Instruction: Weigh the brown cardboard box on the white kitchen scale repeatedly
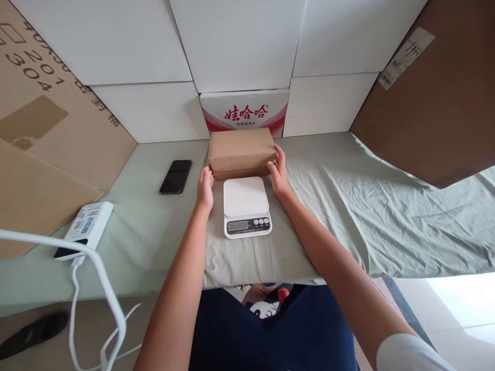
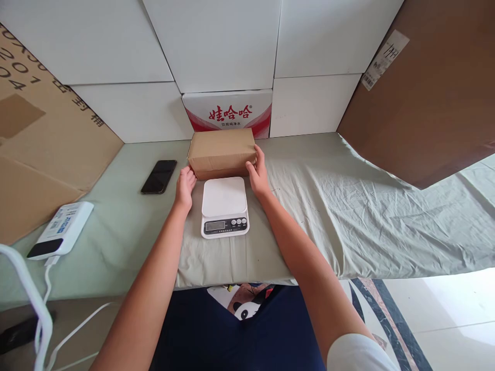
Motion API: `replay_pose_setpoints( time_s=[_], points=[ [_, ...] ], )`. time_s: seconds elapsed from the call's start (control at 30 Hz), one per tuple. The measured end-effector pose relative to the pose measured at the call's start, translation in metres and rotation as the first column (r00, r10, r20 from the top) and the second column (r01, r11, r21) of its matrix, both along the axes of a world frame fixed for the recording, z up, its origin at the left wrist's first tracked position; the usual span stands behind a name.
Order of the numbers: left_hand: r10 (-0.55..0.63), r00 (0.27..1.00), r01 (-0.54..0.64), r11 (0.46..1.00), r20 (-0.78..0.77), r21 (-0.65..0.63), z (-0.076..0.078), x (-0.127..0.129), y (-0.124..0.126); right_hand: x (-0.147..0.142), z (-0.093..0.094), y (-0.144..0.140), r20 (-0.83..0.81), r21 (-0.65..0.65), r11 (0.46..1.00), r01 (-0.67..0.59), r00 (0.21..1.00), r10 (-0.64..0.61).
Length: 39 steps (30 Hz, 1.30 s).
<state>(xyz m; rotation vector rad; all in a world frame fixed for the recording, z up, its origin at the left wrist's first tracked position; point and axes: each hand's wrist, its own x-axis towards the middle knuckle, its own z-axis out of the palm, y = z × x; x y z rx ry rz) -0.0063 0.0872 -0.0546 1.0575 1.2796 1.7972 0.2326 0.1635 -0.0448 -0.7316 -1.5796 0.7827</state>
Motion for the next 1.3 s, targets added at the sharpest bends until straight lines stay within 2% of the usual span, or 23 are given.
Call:
replay_pose_setpoints(
  time_s=[0.37, 0.73, 1.03, 1.2, 1.3],
  points=[
    [0.009, 1.000, -0.009, 1.000, 0.007, -0.023, 0.001, -0.001, 0.002, -0.001, 0.005, -0.007, -0.037, -0.017, 0.999, -0.045, 0.998, 0.044],
    [0.002, 1.000, -0.002, 1.000, -0.003, -0.027, 0.000, -0.002, 0.003, -0.002, -0.003, -0.001, -0.044, -0.046, 0.998, -0.037, 0.998, 0.035],
    [0.000, 1.000, 0.001, 0.998, 0.001, -0.059, 0.001, -0.001, 0.003, -0.001, 0.000, -0.004, -0.030, -0.092, 0.995, -0.031, 0.999, 0.029],
    [-0.013, 1.000, 0.013, 0.999, 0.013, -0.039, 0.000, 0.002, 0.001, -0.001, 0.005, -0.008, 0.008, -0.038, 0.999, 0.018, 1.000, -0.018],
    [-0.010, 1.000, 0.010, 1.000, 0.014, 0.000, 0.005, 0.007, -0.002, 0.000, 0.007, -0.012, 0.006, 0.025, 0.998, 0.055, 0.998, -0.055]
  ],
)
